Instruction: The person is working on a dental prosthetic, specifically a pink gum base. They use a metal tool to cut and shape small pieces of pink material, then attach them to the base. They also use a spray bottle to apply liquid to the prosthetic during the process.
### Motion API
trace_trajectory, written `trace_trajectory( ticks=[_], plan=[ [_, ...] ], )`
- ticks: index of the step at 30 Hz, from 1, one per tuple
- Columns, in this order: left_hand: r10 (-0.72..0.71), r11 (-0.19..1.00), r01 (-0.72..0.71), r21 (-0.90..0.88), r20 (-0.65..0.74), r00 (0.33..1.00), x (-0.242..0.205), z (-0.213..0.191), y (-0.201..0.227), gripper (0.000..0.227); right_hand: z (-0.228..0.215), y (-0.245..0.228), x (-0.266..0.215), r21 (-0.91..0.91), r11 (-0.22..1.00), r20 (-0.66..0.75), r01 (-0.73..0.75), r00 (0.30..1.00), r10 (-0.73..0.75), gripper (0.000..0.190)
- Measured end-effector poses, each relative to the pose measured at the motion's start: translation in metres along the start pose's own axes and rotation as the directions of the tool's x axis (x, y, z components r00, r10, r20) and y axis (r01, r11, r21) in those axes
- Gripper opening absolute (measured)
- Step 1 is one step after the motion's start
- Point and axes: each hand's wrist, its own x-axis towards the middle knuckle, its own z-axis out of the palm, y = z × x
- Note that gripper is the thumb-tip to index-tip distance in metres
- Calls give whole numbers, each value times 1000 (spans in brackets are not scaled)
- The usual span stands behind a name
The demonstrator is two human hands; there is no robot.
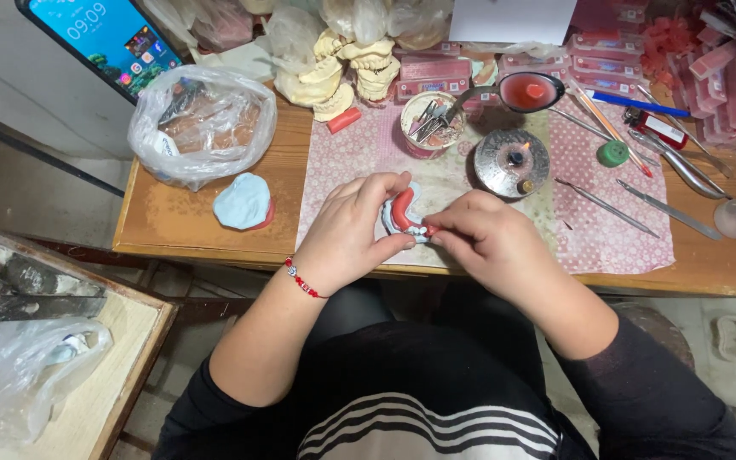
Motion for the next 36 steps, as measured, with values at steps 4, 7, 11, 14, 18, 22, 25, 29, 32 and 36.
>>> trace_trajectory(
  ticks=[4, 7, 11, 14, 18, 22, 25, 29, 32, 36],
  plan=[
    [4, 1000, -4, 10, 3, 1000, 0, -1, 1, 71, 2, -3, 1, -142, 987, -15, 78, 997, -81, 13],
    [6, 1000, -6, 14, 1, 1000, 1, -1, 0, 72, 3, -4, 3, -179, 972, -11, 155, 987, -160, 11],
    [-11, 1000, 11, 19, 21, 1000, 0, -1, 0, 73, 2, -11, 3, -264, 948, 2, 177, 983, -183, 11],
    [-11, 1000, 11, 18, 27, 1000, 0, -1, 1, 73, 8, -8, 1, -324, 921, -1, 214, 974, -227, 8],
    [-2, 1000, 2, 17, 31, 1000, 1, -2, 0, 73, 12, -7, 1, -347, 910, -36, 229, 966, -257, 7],
    [-15, 1000, 14, 22, 38, 999, 0, -2, 0, 73, 10, -6, 0, -302, 926, -55, 225, 966, -252, 7],
    [-6, 999, 5, 37, 35, 999, 1, 0, -1, 73, 15, 0, -1, -314, 924, -74, 220, 964, -255, 8],
    [-22, 999, 20, 31, 64, 998, 0, 2, -5, 77, 20, 6, -4, -313, 931, -72, 187, 973, -220, 16],
    [-50, 998, 54, -33, 119, 992, 3, -7, 0, 90, 11, -1, -7, -216, 963, -54, 161, 983, -177, 30],
    [-64, 998, 65, 4, 246, 967, 22, -30, 4, 111, 3, 5, -19, -164, 980, -85, 109, 989, -124, 49]
  ],
)
